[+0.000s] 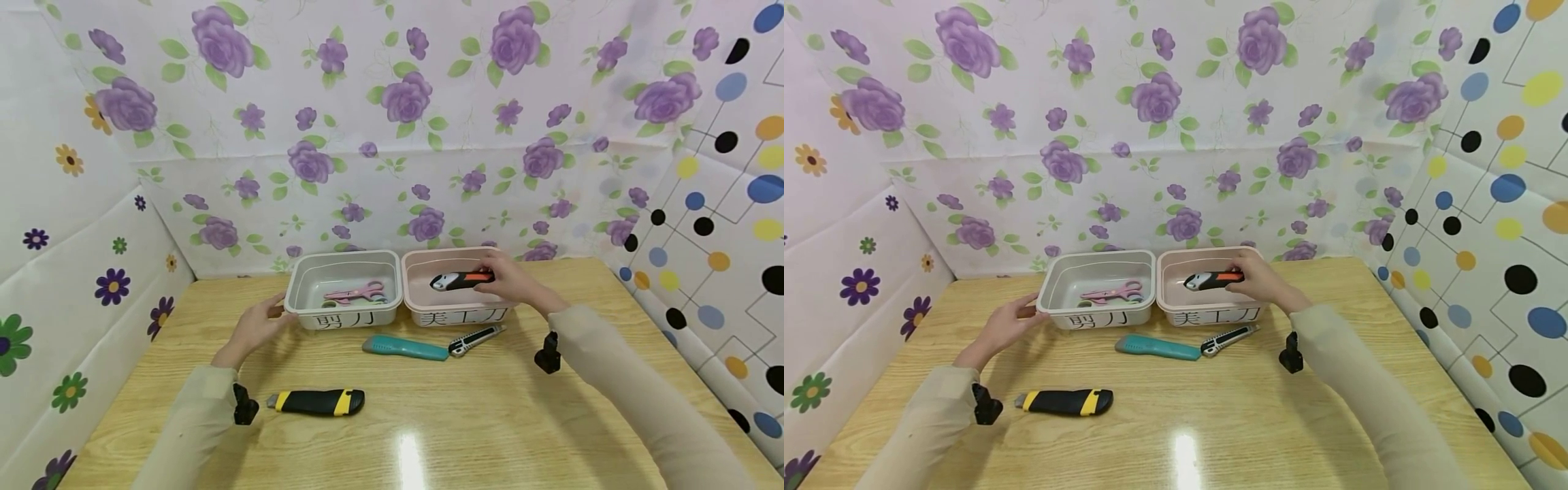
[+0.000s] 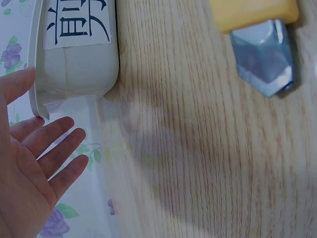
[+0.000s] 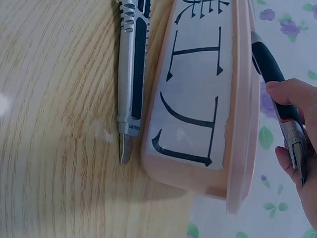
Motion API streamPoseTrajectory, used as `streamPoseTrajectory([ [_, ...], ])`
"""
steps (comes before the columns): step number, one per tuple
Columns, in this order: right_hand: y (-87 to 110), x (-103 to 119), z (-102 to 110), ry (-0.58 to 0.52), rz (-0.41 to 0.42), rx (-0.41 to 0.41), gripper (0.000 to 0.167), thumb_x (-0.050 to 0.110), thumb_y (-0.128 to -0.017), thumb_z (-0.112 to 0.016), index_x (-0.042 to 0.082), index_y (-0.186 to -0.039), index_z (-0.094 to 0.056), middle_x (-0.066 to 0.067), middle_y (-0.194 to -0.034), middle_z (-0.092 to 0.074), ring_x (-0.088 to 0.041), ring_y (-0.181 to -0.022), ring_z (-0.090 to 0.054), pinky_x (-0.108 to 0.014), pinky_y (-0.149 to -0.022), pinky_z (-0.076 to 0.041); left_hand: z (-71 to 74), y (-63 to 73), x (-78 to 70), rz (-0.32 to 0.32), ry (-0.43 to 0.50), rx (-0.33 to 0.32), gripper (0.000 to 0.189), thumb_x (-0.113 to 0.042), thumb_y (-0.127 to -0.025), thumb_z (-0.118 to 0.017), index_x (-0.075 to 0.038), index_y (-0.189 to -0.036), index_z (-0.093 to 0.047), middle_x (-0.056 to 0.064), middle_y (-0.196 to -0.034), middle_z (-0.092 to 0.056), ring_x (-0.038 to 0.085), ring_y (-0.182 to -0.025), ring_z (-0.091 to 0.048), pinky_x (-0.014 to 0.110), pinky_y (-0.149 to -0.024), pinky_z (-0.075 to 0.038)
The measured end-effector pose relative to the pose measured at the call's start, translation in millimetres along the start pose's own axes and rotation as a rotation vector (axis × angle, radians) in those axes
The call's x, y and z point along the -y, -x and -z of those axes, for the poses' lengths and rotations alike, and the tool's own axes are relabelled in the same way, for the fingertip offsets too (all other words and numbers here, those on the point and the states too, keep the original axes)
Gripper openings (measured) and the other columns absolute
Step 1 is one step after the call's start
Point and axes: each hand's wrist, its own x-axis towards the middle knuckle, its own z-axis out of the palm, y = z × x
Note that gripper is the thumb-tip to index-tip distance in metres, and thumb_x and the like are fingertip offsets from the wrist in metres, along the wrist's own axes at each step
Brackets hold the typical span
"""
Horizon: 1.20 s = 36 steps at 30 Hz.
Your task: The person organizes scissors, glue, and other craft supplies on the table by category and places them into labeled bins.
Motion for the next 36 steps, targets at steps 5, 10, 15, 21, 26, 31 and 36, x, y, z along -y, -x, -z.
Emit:
streamPoseTrajectory([
  [5, -2.1, -1.4, -6.8, -0.017, -0.031, 0.030, 0.023, 0.008, -0.073, -0.075, 0.000, -0.092, -0.066, -0.012, -0.091, -0.052, -0.021, -0.080, -0.043, -0.035, -0.068, -0.035, 0.3, -0.4, -0.4, 0.000, -0.006, 0.001, 0.071, -0.043, -0.088, -0.055, -0.003, -0.141, -0.032, 0.024, -0.123, -0.053, 0.040, -0.111, -0.052, 0.056, -0.087, -0.042],
  [10, -3.4, -3.7, -13.1, -0.042, -0.037, 0.044, 0.019, 0.006, -0.073, -0.074, 0.001, -0.090, -0.067, -0.010, -0.086, -0.050, -0.020, -0.077, -0.041, -0.034, -0.068, -0.034, 0.0, -0.8, -0.7, 0.003, -0.005, 0.008, 0.071, -0.044, -0.088, -0.055, -0.003, -0.141, -0.031, 0.024, -0.123, -0.053, 0.040, -0.111, -0.052, 0.056, -0.087, -0.042],
  [15, -3.9, -5.1, -17.2, -0.060, -0.047, 0.046, 0.017, 0.003, -0.073, -0.073, 0.000, -0.088, -0.066, -0.009, -0.084, -0.049, -0.019, -0.073, -0.041, -0.032, -0.064, -0.035, -0.3, -0.8, -0.9, 0.002, -0.005, 0.010, 0.071, -0.044, -0.088, -0.055, -0.003, -0.141, -0.031, 0.024, -0.124, -0.052, 0.040, -0.111, -0.052, 0.056, -0.087, -0.042],
  [21, -6.4, -9.0, -24.0, -0.047, -0.048, 0.045, 0.020, 0.004, -0.072, -0.074, -0.001, -0.090, -0.066, -0.010, -0.084, -0.052, -0.020, -0.073, -0.045, -0.034, -0.065, -0.039, -0.2, 0.2, 0.0, -0.001, -0.009, 0.002, 0.070, -0.042, -0.088, -0.056, -0.002, -0.141, -0.031, 0.024, -0.123, -0.053, 0.040, -0.109, -0.053, 0.056, -0.086, -0.043],
  [26, -8.1, -13.2, -29.2, -0.019, -0.059, 0.065, 0.019, 0.006, -0.073, -0.073, 0.000, -0.089, -0.065, -0.009, -0.084, -0.054, -0.019, -0.074, -0.047, -0.035, -0.067, -0.041, 0.3, 1.0, -0.8, 0.002, -0.012, 0.002, 0.070, -0.042, -0.088, -0.056, -0.003, -0.141, -0.031, 0.024, -0.123, -0.053, 0.039, -0.110, -0.053, 0.056, -0.086, -0.042],
  [31, -9.9, -15.4, -33.1, 0.059, -0.057, 0.084, 0.017, 0.008, -0.071, -0.073, 0.004, -0.085, -0.066, -0.008, -0.083, -0.055, -0.019, -0.073, -0.045, -0.034, -0.065, -0.039, 1.3, 1.7, -1.4, 0.004, -0.015, 0.000, 0.070, -0.042, -0.088, -0.055, -0.003, -0.141, -0.031, 0.024, -0.123, -0.053, 0.039, -0.110, -0.053, 0.057, -0.087, -0.042],
  [36, -10.7, -17.5, -36.0, 0.081, -0.071, 0.104, 0.015, 0.008, -0.072, -0.073, 0.005, -0.084, -0.066, -0.007, -0.082, -0.056, -0.018, -0.072, -0.046, -0.033, -0.064, -0.039, 0.6, 1.9, -2.0, -0.001, -0.006, -0.001, 0.070, -0.042, -0.088, -0.056, -0.002, -0.141, -0.032, 0.024, -0.122, -0.053, 0.039, -0.109, -0.053, 0.056, -0.086, -0.042],
])
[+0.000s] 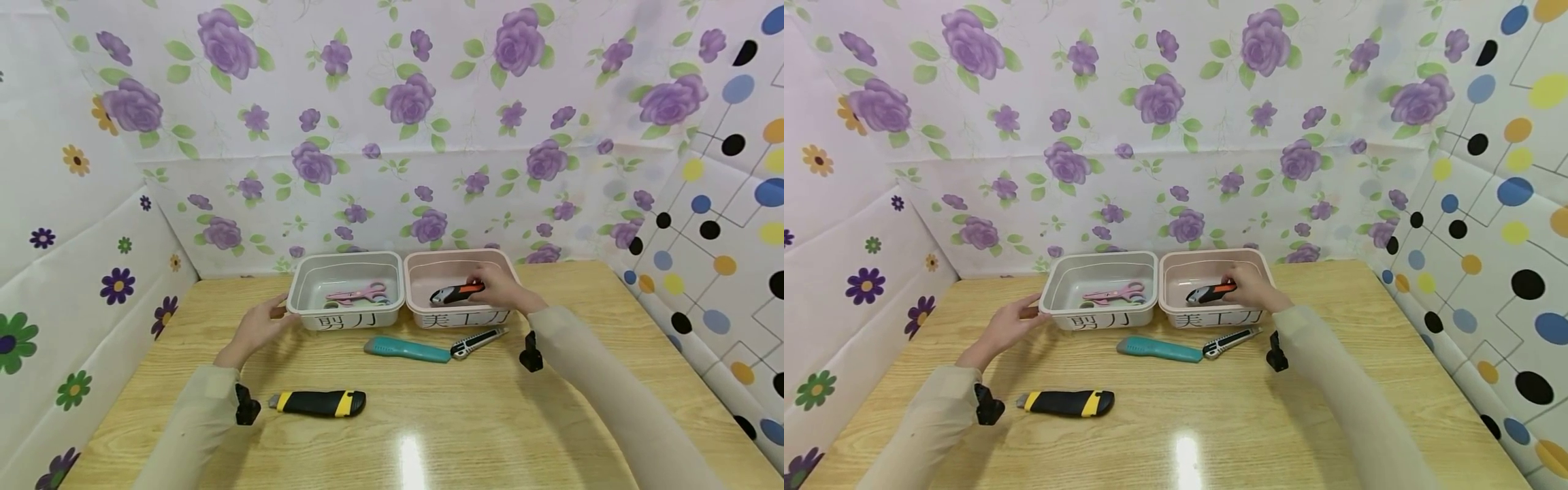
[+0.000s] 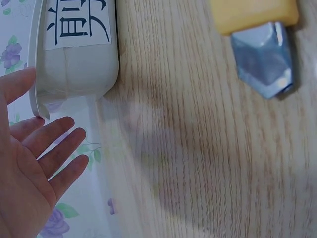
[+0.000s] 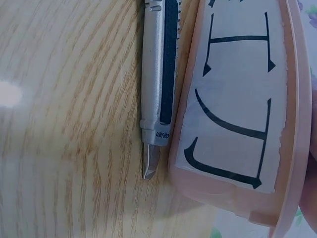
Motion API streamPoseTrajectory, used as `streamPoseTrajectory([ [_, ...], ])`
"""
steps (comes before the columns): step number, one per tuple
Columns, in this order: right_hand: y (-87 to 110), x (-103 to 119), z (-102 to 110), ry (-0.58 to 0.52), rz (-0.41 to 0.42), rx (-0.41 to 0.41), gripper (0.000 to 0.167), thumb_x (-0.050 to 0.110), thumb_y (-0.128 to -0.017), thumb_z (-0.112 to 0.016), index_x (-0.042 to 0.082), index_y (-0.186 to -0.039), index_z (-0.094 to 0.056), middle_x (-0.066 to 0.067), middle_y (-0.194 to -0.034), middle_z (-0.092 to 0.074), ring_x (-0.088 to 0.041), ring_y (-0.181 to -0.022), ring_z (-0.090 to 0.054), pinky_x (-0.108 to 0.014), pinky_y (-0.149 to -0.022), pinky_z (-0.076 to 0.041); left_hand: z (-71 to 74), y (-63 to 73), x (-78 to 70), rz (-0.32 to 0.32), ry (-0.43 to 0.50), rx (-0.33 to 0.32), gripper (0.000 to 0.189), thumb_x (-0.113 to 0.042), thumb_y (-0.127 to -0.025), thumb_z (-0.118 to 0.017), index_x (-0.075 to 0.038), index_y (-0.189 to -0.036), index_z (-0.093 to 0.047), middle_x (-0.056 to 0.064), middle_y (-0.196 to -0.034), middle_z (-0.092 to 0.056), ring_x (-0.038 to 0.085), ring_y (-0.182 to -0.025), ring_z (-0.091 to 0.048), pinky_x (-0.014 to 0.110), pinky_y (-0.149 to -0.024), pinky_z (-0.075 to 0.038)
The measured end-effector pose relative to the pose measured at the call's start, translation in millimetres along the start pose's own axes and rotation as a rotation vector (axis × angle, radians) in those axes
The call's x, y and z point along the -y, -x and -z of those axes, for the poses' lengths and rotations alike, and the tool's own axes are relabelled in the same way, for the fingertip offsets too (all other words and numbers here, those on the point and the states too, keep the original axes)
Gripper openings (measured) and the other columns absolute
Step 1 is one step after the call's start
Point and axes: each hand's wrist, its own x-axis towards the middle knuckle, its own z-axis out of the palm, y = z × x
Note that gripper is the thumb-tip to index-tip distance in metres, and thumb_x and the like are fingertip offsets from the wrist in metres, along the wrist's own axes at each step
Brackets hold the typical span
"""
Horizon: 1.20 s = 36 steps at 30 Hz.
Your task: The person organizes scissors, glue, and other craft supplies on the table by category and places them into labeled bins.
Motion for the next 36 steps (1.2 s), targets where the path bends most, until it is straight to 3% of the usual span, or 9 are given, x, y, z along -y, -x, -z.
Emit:
streamPoseTrajectory([
  [11, -2.9, -1.1, 1.1, -0.021, -0.022, 0.055, 0.012, 0.009, -0.072, -0.074, 0.007, -0.082, -0.068, -0.001, -0.075, -0.059, -0.014, -0.068, -0.047, -0.030, -0.062, -0.041, -1.1, -1.5, 0.3, 0.009, 0.011, 0.010, 0.070, -0.042, -0.088, -0.056, -0.004, -0.141, -0.031, 0.023, -0.123, -0.053, 0.039, -0.111, -0.052, 0.055, -0.087, -0.043],
  [16, -4.2, 2.2, 3.2, 0.020, -0.040, 0.065, 0.010, 0.011, -0.074, -0.073, 0.009, -0.083, -0.068, -0.001, -0.076, -0.055, -0.014, -0.067, -0.045, -0.029, -0.060, -0.038, -1.2, -0.9, 0.9, -0.003, 0.009, 0.002, 0.069, -0.040, -0.088, -0.056, -0.003, -0.141, -0.031, 0.023, -0.122, -0.053, 0.039, -0.110, -0.053, 0.055, -0.086, -0.043],
  [36, -8.5, 9.4, 1.1, 0.103, 0.006, 0.022, 0.012, 0.017, -0.074, -0.076, 0.011, -0.082, -0.069, 0.000, -0.077, -0.053, -0.013, -0.065, -0.044, -0.030, -0.058, -0.038, -0.7, -0.6, 1.5, 0.017, 0.018, 0.006, 0.072, -0.044, -0.088, -0.055, -0.005, -0.142, -0.030, 0.022, -0.124, -0.053, 0.039, -0.112, -0.051, 0.056, -0.087, -0.042],
])
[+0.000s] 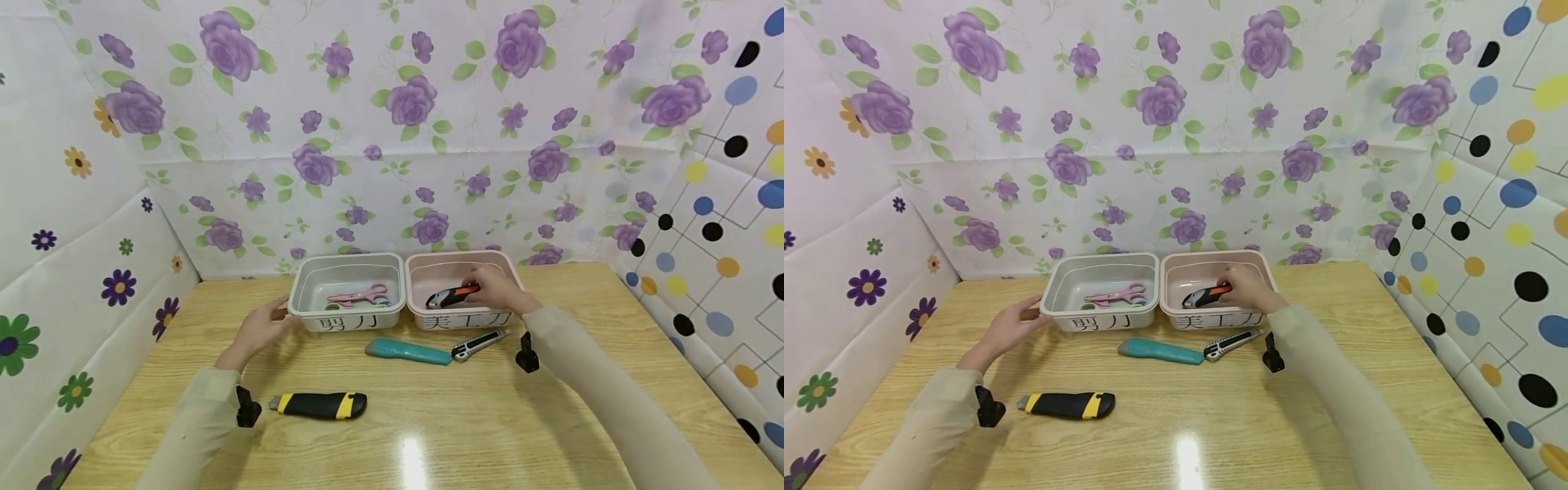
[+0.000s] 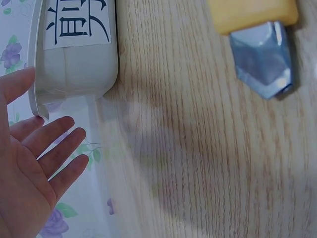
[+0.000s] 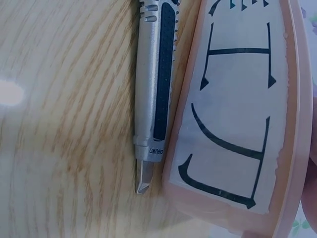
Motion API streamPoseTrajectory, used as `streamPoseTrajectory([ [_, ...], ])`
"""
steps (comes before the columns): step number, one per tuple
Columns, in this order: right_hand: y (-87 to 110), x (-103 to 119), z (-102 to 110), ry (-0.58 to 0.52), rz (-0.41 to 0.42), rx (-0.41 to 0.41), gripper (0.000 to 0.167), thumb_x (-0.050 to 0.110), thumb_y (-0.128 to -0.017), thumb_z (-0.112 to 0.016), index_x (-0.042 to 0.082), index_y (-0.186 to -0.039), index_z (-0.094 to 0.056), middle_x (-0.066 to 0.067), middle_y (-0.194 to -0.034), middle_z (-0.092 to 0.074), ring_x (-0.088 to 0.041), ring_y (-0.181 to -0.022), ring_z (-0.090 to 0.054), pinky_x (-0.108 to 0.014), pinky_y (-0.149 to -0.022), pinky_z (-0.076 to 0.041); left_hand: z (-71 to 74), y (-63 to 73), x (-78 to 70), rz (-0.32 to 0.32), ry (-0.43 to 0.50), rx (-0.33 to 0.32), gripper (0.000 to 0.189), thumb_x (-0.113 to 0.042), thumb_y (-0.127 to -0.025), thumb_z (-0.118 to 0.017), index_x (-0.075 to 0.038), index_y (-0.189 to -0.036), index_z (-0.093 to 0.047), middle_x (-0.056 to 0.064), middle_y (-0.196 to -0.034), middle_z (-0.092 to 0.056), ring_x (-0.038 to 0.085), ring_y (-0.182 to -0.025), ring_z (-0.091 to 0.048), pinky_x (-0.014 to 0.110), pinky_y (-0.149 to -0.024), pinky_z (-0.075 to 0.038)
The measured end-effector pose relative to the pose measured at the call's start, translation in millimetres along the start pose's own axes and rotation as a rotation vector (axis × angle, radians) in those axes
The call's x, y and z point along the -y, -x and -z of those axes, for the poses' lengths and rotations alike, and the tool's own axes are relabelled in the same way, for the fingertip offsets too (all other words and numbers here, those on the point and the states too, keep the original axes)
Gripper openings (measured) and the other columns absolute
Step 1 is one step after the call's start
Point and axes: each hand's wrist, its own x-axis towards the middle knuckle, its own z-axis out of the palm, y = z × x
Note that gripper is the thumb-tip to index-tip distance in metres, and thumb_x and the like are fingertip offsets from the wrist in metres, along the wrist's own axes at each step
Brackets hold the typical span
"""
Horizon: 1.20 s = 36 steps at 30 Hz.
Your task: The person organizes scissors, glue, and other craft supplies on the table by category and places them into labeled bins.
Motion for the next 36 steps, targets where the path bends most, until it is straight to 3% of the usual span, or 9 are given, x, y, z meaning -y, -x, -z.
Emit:
streamPoseTrajectory([
  [7, 2.8, -1.5, -1.0, -0.009, -0.013, -0.008, 0.013, 0.016, -0.074, -0.075, 0.009, -0.084, -0.070, 0.000, -0.078, -0.057, -0.015, -0.068, -0.050, -0.032, -0.062, -0.043, -1.2, -1.2, -1.4, 0.002, -0.001, 0.009, 0.072, -0.045, -0.088, -0.055, -0.004, -0.142, -0.030, 0.023, -0.125, -0.051, 0.039, -0.112, -0.051, 0.056, -0.087, -0.042],
  [17, 7.8, 11.4, 18.3, -0.175, -0.005, -0.002, 0.028, 0.014, -0.079, -0.069, -0.005, -0.099, -0.067, -0.014, -0.090, -0.066, -0.025, -0.083, -0.060, -0.040, -0.074, -0.049, -2.3, -1.4, -0.4, -0.013, -0.005, -0.003, 0.071, -0.043, -0.088, -0.055, -0.004, -0.142, -0.029, 0.023, -0.123, -0.053, 0.040, -0.111, -0.051, 0.056, -0.088, -0.041],
  [26, 18.5, 24.6, 38.3, -0.207, 0.083, 0.007, 0.032, 0.017, -0.077, -0.072, -0.001, -0.103, -0.065, -0.015, -0.095, -0.065, -0.025, -0.085, -0.059, -0.042, -0.075, -0.049, -0.8, 0.8, -1.4, -0.020, -0.010, -0.010, 0.070, -0.042, -0.088, -0.055, -0.002, -0.141, -0.031, 0.026, -0.124, -0.051, 0.040, -0.109, -0.053, 0.056, -0.087, -0.042],
  [32, 31.1, 33.6, 51.3, -0.241, 0.069, 0.049, 0.037, 0.025, -0.077, -0.072, 0.002, -0.105, -0.064, -0.011, -0.097, -0.064, -0.030, -0.090, -0.059, -0.044, -0.077, -0.049, 0.2, 0.7, -2.7, -0.011, -0.014, -0.004, 0.071, -0.043, -0.088, -0.055, -0.002, -0.141, -0.030, 0.027, -0.124, -0.050, 0.040, -0.109, -0.053, 0.057, -0.087, -0.041],
  [36, 42.8, 39.5, 55.7, -0.239, 0.068, 0.090, 0.037, 0.028, -0.078, -0.071, 0.006, -0.105, -0.064, -0.006, -0.097, -0.064, -0.022, -0.089, -0.059, -0.038, -0.076, -0.049, 0.2, 0.2, -2.5, -0.008, -0.007, -0.003, 0.072, -0.045, -0.088, -0.055, -0.003, -0.141, -0.030, 0.026, -0.124, -0.051, 0.040, -0.110, -0.052, 0.057, -0.087, -0.041],
])
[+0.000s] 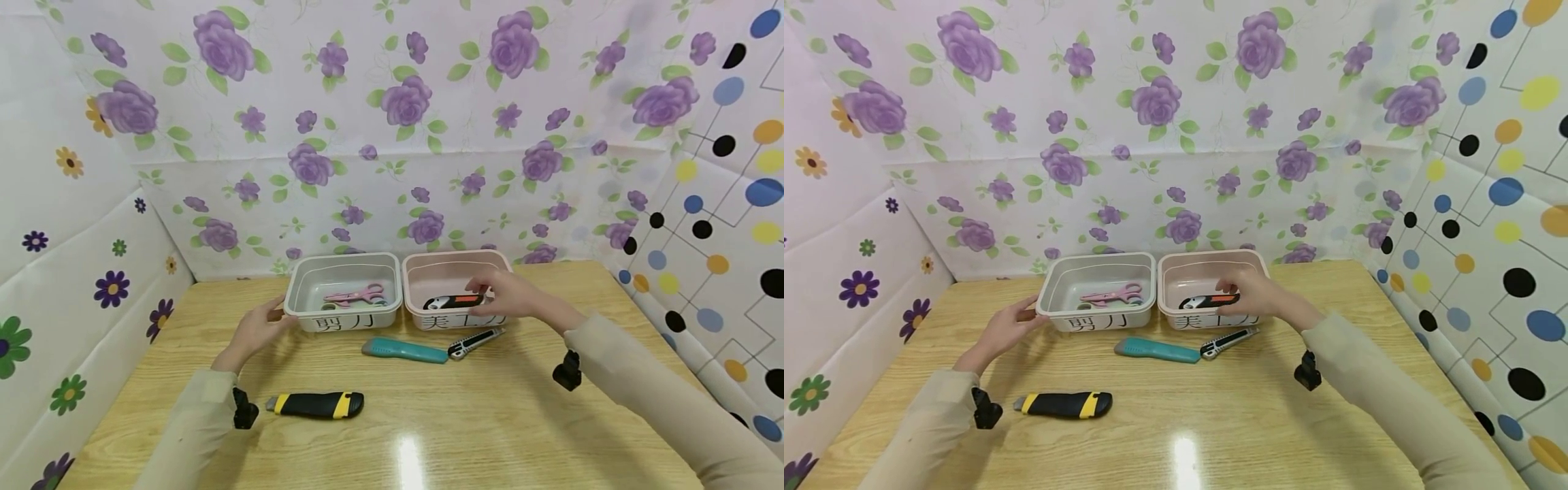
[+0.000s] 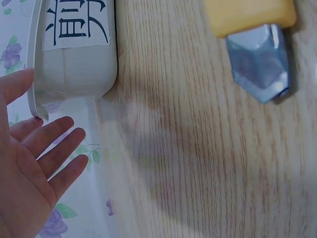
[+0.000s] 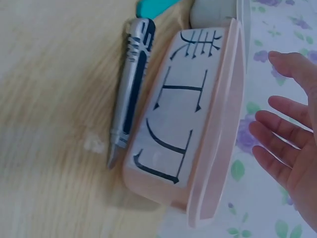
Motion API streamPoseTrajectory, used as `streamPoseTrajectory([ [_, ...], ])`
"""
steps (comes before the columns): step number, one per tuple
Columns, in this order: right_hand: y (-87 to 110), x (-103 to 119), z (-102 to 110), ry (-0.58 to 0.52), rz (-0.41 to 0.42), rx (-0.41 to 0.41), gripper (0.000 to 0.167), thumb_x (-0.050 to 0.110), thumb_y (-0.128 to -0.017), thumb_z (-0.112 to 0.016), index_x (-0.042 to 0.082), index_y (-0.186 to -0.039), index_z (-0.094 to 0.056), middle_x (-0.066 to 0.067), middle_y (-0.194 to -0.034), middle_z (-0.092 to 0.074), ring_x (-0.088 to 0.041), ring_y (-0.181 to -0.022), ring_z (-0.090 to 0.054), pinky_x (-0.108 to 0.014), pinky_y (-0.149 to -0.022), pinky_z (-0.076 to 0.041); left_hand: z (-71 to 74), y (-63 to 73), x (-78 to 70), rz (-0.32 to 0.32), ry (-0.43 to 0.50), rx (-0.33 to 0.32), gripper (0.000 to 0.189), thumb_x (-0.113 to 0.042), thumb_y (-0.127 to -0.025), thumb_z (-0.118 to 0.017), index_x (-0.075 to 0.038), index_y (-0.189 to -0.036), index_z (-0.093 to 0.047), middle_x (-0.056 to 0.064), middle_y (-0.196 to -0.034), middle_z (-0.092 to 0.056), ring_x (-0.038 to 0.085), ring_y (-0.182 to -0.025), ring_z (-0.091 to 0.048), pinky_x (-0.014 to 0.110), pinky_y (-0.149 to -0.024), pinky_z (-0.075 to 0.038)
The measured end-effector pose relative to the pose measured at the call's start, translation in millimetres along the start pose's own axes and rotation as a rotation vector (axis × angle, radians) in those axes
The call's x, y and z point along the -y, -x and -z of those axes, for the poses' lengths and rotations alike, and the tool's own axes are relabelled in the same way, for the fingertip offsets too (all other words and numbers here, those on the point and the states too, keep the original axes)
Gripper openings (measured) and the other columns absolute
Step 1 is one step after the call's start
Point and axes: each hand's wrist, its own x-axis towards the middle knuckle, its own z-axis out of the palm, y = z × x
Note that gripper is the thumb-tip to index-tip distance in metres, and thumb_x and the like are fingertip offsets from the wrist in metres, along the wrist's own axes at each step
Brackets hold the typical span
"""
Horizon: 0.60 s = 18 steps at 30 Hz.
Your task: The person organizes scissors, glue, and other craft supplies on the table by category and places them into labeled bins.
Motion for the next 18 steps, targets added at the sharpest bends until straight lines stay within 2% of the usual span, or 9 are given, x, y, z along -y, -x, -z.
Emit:
streamPoseTrajectory([
  [4, 11.2, 5.1, -3.3, 0.003, 0.003, 0.014, 0.033, 0.027, -0.079, -0.070, 0.007, -0.105, -0.066, -0.003, -0.097, -0.063, -0.013, -0.084, -0.057, -0.036, -0.074, -0.049, -0.2, 0.2, 1.0, 0.000, 0.005, -0.004, 0.072, -0.045, -0.088, -0.055, -0.004, -0.142, -0.030, 0.023, -0.124, -0.052, 0.040, -0.110, -0.052, 0.057, -0.088, -0.041],
  [11, 29.6, 5.8, -18.5, -0.043, -0.009, 0.036, 0.042, 0.031, -0.076, -0.073, 0.005, -0.108, -0.062, -0.008, -0.099, -0.062, -0.027, -0.092, -0.059, -0.041, -0.078, -0.049, -0.4, 1.4, -0.1, -0.008, -0.005, -0.007, 0.072, -0.044, -0.088, -0.055, -0.002, -0.141, -0.030, 0.028, -0.123, -0.051, 0.040, -0.108, -0.054, 0.057, -0.086, -0.042],
  [18, 40.8, -4.5, -38.7, -0.020, 0.002, 0.014, 0.038, 0.023, -0.072, -0.076, 0.003, -0.103, -0.063, -0.009, -0.095, -0.063, -0.026, -0.089, -0.060, -0.042, -0.078, -0.049, -0.5, 1.3, -0.2, -0.007, -0.006, -0.006, 0.072, -0.044, -0.088, -0.055, -0.003, -0.142, -0.029, 0.024, -0.122, -0.053, 0.040, -0.110, -0.053, 0.057, -0.087, -0.041],
])
